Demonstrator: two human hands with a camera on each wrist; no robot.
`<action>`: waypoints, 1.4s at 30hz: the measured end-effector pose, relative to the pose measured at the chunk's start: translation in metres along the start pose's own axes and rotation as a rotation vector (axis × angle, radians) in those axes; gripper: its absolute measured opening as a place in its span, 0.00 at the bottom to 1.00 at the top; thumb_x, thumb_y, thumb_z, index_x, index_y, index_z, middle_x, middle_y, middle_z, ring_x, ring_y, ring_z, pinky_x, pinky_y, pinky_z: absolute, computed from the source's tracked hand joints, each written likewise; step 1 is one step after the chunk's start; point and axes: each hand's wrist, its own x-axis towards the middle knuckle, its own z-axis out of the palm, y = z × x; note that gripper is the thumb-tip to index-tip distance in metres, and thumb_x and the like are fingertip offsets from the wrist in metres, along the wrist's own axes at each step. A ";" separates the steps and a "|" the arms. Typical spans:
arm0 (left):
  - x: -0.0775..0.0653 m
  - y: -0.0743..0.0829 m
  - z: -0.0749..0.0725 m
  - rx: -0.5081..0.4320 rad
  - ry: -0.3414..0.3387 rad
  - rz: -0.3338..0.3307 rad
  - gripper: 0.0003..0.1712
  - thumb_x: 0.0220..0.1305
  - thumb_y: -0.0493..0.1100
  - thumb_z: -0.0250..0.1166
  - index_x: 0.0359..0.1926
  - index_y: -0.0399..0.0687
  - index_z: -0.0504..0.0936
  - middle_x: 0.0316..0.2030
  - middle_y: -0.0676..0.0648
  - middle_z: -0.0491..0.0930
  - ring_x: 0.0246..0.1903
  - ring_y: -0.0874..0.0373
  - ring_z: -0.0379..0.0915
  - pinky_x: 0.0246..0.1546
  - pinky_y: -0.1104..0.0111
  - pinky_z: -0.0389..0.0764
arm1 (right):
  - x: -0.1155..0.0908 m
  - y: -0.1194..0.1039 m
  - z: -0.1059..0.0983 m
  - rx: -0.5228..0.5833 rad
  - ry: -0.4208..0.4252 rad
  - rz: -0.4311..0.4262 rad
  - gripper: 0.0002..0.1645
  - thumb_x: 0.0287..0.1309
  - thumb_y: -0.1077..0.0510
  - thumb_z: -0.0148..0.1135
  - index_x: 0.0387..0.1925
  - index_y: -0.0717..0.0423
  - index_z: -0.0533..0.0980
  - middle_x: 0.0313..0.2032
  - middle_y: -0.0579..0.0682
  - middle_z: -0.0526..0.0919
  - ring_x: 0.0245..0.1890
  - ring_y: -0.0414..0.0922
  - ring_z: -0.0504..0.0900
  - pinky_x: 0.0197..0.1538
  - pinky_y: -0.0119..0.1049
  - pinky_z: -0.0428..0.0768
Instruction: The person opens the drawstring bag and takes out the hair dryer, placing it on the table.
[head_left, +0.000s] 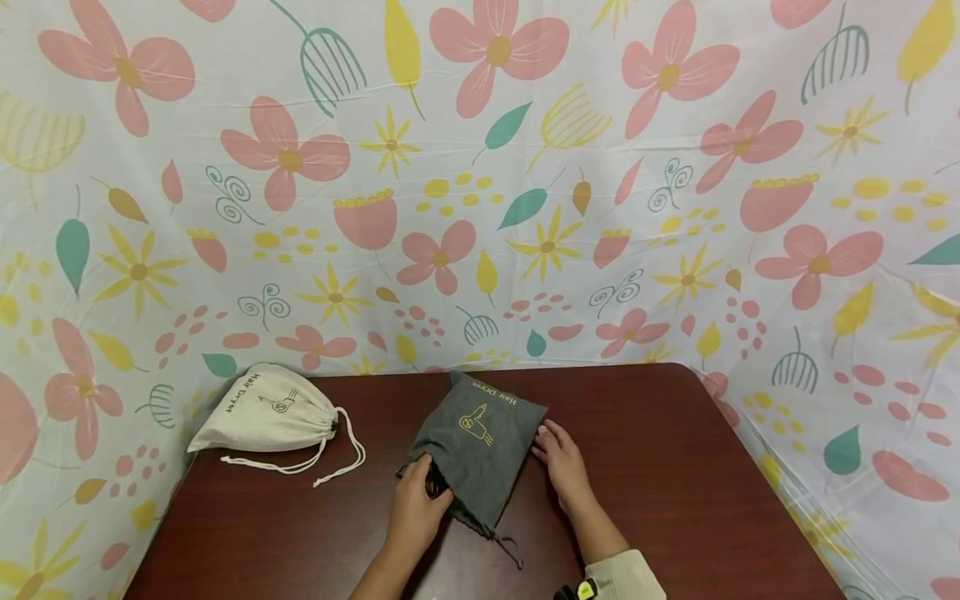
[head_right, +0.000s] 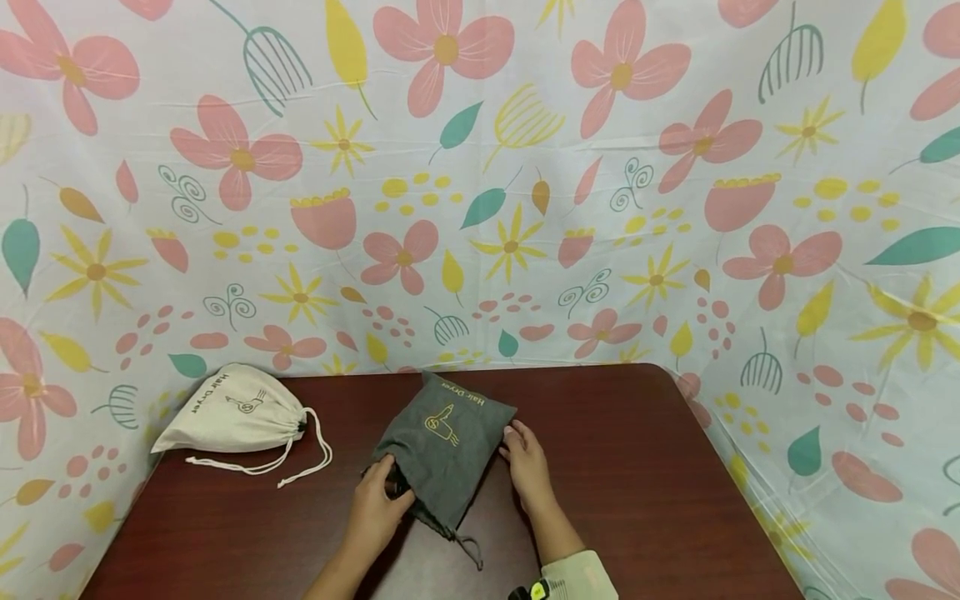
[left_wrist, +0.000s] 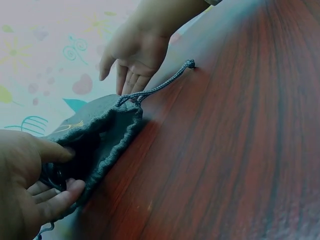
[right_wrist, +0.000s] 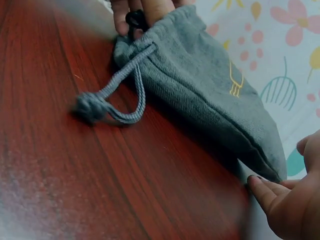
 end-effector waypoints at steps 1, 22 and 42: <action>0.000 0.000 -0.001 0.003 -0.006 0.001 0.37 0.54 0.38 0.75 0.65 0.35 0.74 0.60 0.34 0.77 0.58 0.36 0.76 0.53 0.46 0.80 | 0.001 0.000 0.000 0.004 0.004 0.006 0.38 0.79 0.44 0.44 0.77 0.63 0.54 0.72 0.69 0.63 0.70 0.64 0.69 0.68 0.53 0.73; -0.004 -0.002 -0.005 0.002 -0.110 -0.006 0.37 0.56 0.41 0.74 0.66 0.37 0.74 0.61 0.35 0.77 0.52 0.42 0.80 0.49 0.49 0.81 | 0.027 0.001 -0.017 0.132 0.043 0.080 0.34 0.79 0.46 0.42 0.74 0.64 0.60 0.76 0.62 0.59 0.77 0.57 0.57 0.74 0.57 0.62; -0.004 -0.009 -0.008 -0.035 -0.141 -0.037 0.38 0.56 0.41 0.74 0.67 0.36 0.73 0.62 0.37 0.76 0.49 0.48 0.80 0.44 0.55 0.82 | 0.036 0.002 -0.021 0.035 0.133 0.064 0.23 0.76 0.55 0.50 0.64 0.62 0.74 0.64 0.54 0.76 0.50 0.38 0.75 0.46 0.30 0.79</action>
